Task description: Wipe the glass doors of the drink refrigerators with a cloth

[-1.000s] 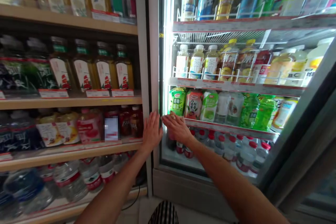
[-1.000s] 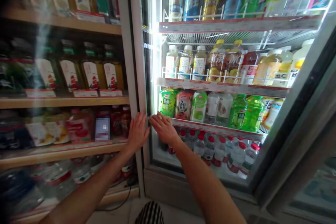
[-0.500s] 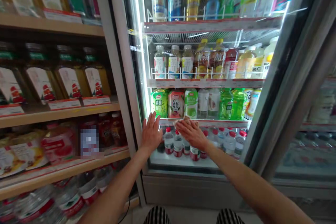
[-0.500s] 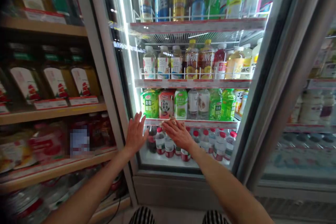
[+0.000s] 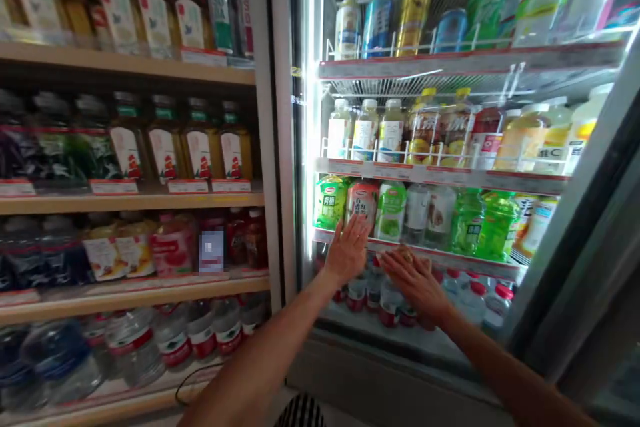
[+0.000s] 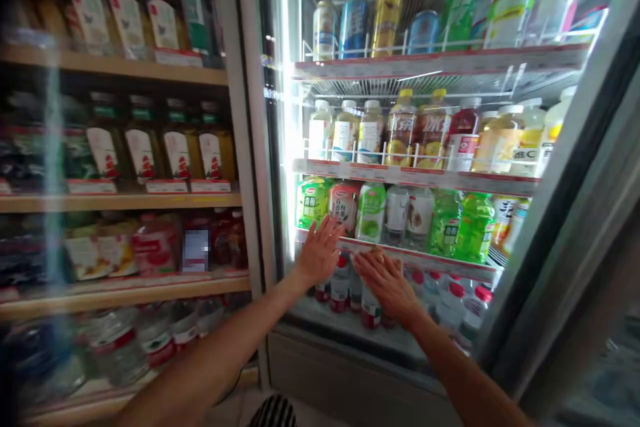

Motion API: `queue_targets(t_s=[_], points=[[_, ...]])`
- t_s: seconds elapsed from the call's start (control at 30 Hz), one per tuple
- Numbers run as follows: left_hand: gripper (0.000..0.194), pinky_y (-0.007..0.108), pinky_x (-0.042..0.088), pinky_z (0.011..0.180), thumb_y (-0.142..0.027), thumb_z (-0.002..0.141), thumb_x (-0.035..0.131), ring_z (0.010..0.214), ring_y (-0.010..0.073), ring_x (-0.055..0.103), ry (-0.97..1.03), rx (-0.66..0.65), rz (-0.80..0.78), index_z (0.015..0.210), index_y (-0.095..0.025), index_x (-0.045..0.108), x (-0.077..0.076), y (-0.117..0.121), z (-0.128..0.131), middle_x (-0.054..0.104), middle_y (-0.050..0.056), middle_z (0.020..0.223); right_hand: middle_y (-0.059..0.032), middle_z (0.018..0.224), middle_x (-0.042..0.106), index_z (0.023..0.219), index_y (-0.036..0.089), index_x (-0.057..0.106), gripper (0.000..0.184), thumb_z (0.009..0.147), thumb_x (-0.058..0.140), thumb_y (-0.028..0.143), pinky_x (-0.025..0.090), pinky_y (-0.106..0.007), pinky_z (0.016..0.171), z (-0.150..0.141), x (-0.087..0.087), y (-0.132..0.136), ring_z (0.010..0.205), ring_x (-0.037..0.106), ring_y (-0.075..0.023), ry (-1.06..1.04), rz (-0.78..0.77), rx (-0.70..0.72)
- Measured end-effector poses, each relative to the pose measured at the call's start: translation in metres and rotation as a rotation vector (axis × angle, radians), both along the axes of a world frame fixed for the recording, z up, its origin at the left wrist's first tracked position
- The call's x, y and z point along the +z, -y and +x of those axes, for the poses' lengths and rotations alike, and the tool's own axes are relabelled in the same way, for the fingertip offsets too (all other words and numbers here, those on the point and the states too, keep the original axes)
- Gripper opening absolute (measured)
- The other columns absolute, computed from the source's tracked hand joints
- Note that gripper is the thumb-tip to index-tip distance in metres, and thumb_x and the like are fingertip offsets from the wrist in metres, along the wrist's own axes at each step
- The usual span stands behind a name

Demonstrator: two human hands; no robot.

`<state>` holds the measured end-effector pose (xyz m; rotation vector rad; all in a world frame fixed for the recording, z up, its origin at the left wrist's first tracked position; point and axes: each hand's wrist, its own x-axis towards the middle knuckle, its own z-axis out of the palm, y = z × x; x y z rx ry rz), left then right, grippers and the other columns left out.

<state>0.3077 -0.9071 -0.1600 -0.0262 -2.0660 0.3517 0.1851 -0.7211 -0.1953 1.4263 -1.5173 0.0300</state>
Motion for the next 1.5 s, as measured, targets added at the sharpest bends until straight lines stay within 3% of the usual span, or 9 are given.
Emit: queue_targets(t_s=[0.1, 0.23, 0.3, 0.53, 0.63, 0.8, 1.03, 1.3, 1.5], points=[[0.051, 0.047, 0.019, 0.111, -0.02, 0.082, 0.042, 0.138, 0.0224, 0.011, -0.021, -0.015, -0.043, 0.132, -0.014, 0.036, 0.017, 0.001, -0.002, 0.03, 0.011, 0.145, 0.0026, 0.141, 0.038, 0.134, 0.029, 0.036, 0.057, 0.081, 0.038, 0.008, 0.019, -0.042, 0.11, -0.013, 0.014, -0.008, 0.133, 0.029, -0.0161, -0.04, 0.042, 0.033], [0.054, 0.047, 0.015, 0.112, -0.021, 0.081, 0.041, 0.139, 0.0218, 0.006, -0.042, -0.03, -0.018, 0.135, -0.014, 0.033, 0.047, -0.004, -0.013, 0.026, 0.01, 0.146, -0.0085, 0.143, 0.033, 0.136, 0.022, 0.035, 0.053, 0.083, 0.043, 0.022, 0.019, -0.052, 0.107, -0.026, 0.1, -0.005, 0.134, 0.027, -0.025, 0.085, -0.39, -0.075], [0.057, 0.048, 0.013, 0.112, -0.023, 0.081, 0.042, 0.139, 0.0223, 0.004, -0.033, -0.03, -0.017, 0.136, -0.015, 0.031, 0.054, -0.009, -0.02, 0.023, 0.009, 0.147, -0.0115, 0.145, 0.03, 0.136, 0.019, 0.035, 0.054, 0.084, 0.045, 0.025, 0.02, -0.053, 0.106, -0.025, 0.114, -0.002, 0.134, 0.026, -0.0279, 0.111, -0.533, -0.109], [0.058, 0.048, 0.017, 0.111, -0.028, 0.082, 0.044, 0.138, 0.0237, 0.011, -0.024, 0.006, -0.067, 0.138, -0.02, 0.028, 0.043, -0.008, -0.027, 0.023, 0.006, 0.148, 0.0012, 0.138, 0.044, 0.135, 0.035, 0.032, 0.061, 0.081, 0.04, 0.009, 0.022, -0.042, 0.109, -0.021, 0.008, -0.022, 0.13, 0.035, -0.0171, 0.037, -0.067, -0.01], [0.059, 0.047, 0.016, 0.111, -0.027, 0.082, 0.045, 0.138, 0.0234, 0.012, -0.037, -0.008, -0.074, 0.138, -0.02, 0.028, 0.041, -0.006, -0.028, 0.024, 0.007, 0.147, -0.001, 0.139, 0.041, 0.136, 0.031, 0.032, 0.059, 0.081, 0.041, 0.01, 0.023, -0.043, 0.108, -0.031, 0.037, -0.03, 0.131, 0.033, -0.0178, 0.027, -0.099, -0.015], [0.056, 0.048, 0.015, 0.11, -0.028, 0.083, 0.046, 0.137, 0.024, 0.015, -0.101, -0.007, -0.037, 0.137, -0.02, 0.031, 0.038, -0.01, -0.035, 0.03, 0.009, 0.145, -0.0107, 0.143, 0.033, 0.136, 0.021, 0.034, 0.053, 0.084, 0.044, 0.021, 0.025, -0.048, 0.105, -0.038, 0.114, -0.033, 0.135, 0.024, -0.0253, 0.066, -0.584, -0.157], [0.055, 0.047, 0.012, 0.111, -0.03, 0.084, 0.047, 0.137, 0.0225, 0.014, -0.128, -0.02, -0.024, 0.136, -0.02, 0.032, 0.037, -0.013, -0.04, 0.034, 0.01, 0.142, -0.0029, 0.135, 0.047, 0.134, 0.025, 0.038, 0.052, 0.084, 0.041, 0.013, 0.028, -0.04, 0.106, -0.027, 0.025, -0.054, 0.132, 0.031, -0.0177, 0.029, -0.174, -0.119], [0.064, 0.05, 0.012, 0.111, -0.028, 0.083, 0.05, 0.137, 0.0242, 0.015, -0.156, -0.051, -0.009, 0.141, -0.023, 0.021, 0.034, -0.012, -0.046, 0.031, 0.011, 0.143, -0.0095, 0.148, 0.021, 0.142, 0.024, 0.019, 0.06, 0.085, 0.04, 0.019, 0.026, -0.053, 0.105, -0.065, 0.097, -0.084, 0.136, 0.019, -0.0278, 0.149, -0.771, -0.208], [0.068, 0.049, 0.011, 0.112, -0.026, 0.083, 0.05, 0.137, 0.0236, 0.015, -0.141, -0.072, 0.022, 0.142, -0.026, 0.016, 0.035, -0.014, -0.045, 0.028, 0.008, 0.145, -0.0084, 0.146, 0.028, 0.142, 0.026, 0.016, 0.064, 0.085, 0.04, 0.014, 0.032, -0.051, 0.104, -0.052, 0.012, -0.094, 0.136, 0.022, -0.0251, 0.207, -0.519, -0.23]])
